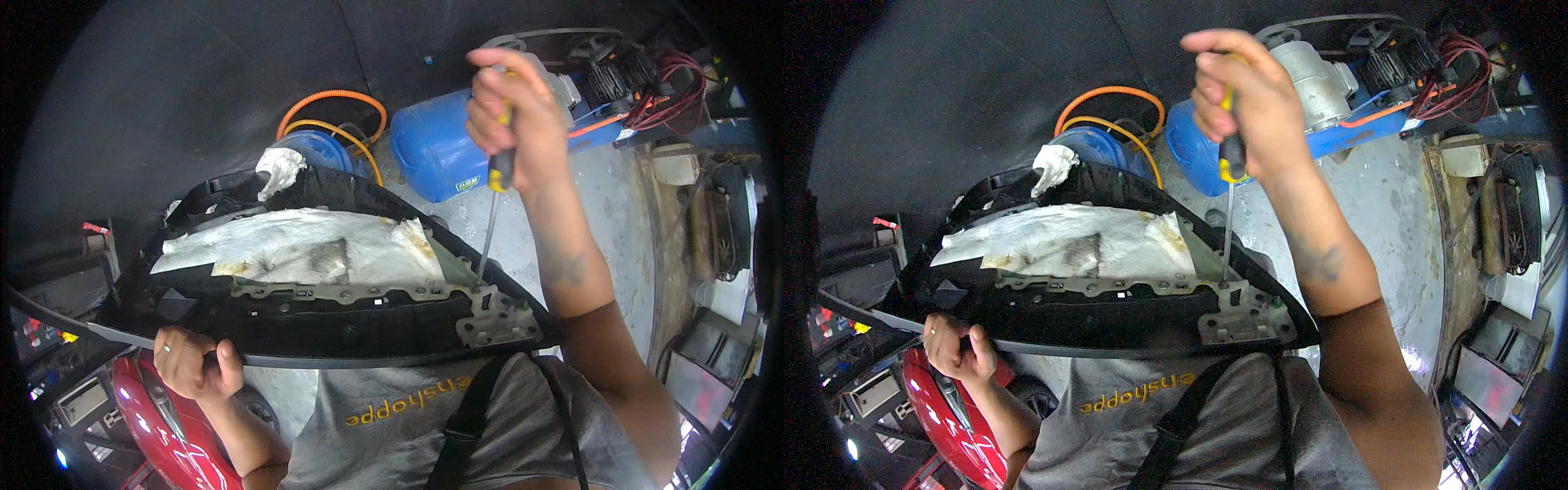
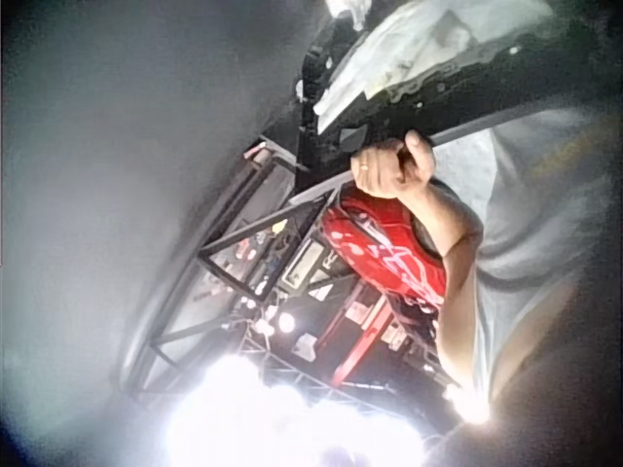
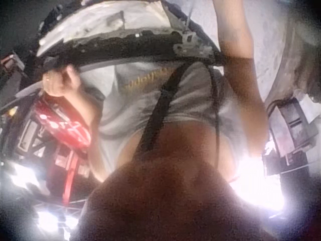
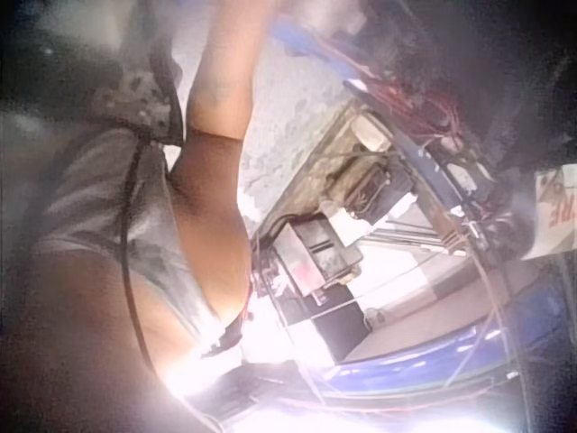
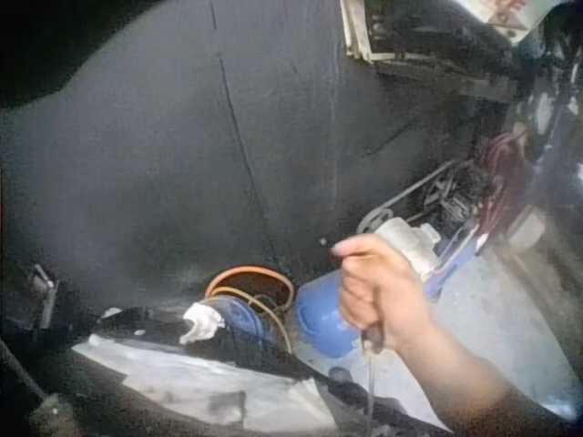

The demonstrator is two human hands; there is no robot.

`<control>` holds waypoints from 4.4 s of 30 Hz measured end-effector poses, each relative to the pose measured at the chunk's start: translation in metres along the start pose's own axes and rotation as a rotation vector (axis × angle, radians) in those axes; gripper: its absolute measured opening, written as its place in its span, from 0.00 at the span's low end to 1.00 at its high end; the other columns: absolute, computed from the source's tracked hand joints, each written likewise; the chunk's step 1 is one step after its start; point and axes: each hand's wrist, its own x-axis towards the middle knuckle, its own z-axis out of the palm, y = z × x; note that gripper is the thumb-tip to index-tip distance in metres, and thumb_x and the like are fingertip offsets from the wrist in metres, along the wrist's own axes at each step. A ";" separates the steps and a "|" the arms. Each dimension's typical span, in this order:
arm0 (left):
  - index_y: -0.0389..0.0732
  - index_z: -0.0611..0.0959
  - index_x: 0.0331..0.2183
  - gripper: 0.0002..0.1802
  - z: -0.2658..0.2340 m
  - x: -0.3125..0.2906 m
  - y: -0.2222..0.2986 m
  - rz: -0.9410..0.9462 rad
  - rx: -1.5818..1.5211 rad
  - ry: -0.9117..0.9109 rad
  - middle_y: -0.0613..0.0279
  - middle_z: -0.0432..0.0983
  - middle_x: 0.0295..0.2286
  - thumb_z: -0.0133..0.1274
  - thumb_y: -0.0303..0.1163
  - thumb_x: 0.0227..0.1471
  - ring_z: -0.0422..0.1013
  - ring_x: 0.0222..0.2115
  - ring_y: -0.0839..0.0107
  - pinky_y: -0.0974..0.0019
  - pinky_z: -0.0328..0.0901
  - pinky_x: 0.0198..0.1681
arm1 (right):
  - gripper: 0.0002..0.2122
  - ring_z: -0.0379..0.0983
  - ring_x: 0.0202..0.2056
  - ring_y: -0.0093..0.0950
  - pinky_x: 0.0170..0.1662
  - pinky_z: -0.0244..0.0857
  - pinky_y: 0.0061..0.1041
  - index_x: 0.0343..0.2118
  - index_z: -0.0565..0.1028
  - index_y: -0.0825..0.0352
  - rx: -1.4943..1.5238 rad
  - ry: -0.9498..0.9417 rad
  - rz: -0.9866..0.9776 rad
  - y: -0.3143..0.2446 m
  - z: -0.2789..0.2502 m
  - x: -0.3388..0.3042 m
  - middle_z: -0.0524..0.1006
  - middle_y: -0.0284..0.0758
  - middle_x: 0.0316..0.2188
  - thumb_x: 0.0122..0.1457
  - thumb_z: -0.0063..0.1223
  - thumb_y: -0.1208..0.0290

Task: The person uses a screwdriver to remove screws from a black plastic car part, then walks to a red car and installs a small black plastic component into the open door frame.

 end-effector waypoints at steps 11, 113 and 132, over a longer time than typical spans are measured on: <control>0.42 0.72 0.16 0.24 0.005 0.004 0.000 0.035 -0.028 0.026 0.63 0.67 0.13 0.58 0.42 0.58 0.65 0.15 0.63 0.61 0.56 0.25 | 0.20 0.79 0.52 0.44 0.54 0.74 0.43 0.56 0.76 0.68 0.176 -0.644 -0.085 -0.011 -0.029 0.035 0.76 0.52 0.56 0.74 0.40 0.60; 0.41 0.69 0.16 0.25 0.002 0.000 0.005 -0.076 -0.095 -0.002 0.61 0.65 0.14 0.63 0.38 0.56 0.62 0.16 0.60 0.59 0.55 0.26 | 0.12 0.69 0.22 0.20 0.21 0.65 0.23 0.53 0.69 0.60 -0.033 0.090 0.086 0.019 0.068 0.055 0.72 0.33 0.32 0.70 0.54 0.67; 0.41 0.70 0.15 0.25 -0.002 0.004 0.005 -0.120 -0.069 -0.074 0.62 0.66 0.14 0.64 0.39 0.54 0.63 0.16 0.61 0.60 0.56 0.26 | 0.19 0.79 0.31 0.29 0.31 0.77 0.28 0.61 0.71 0.65 0.085 -0.166 0.097 0.041 0.051 0.059 0.79 0.43 0.38 0.76 0.36 0.60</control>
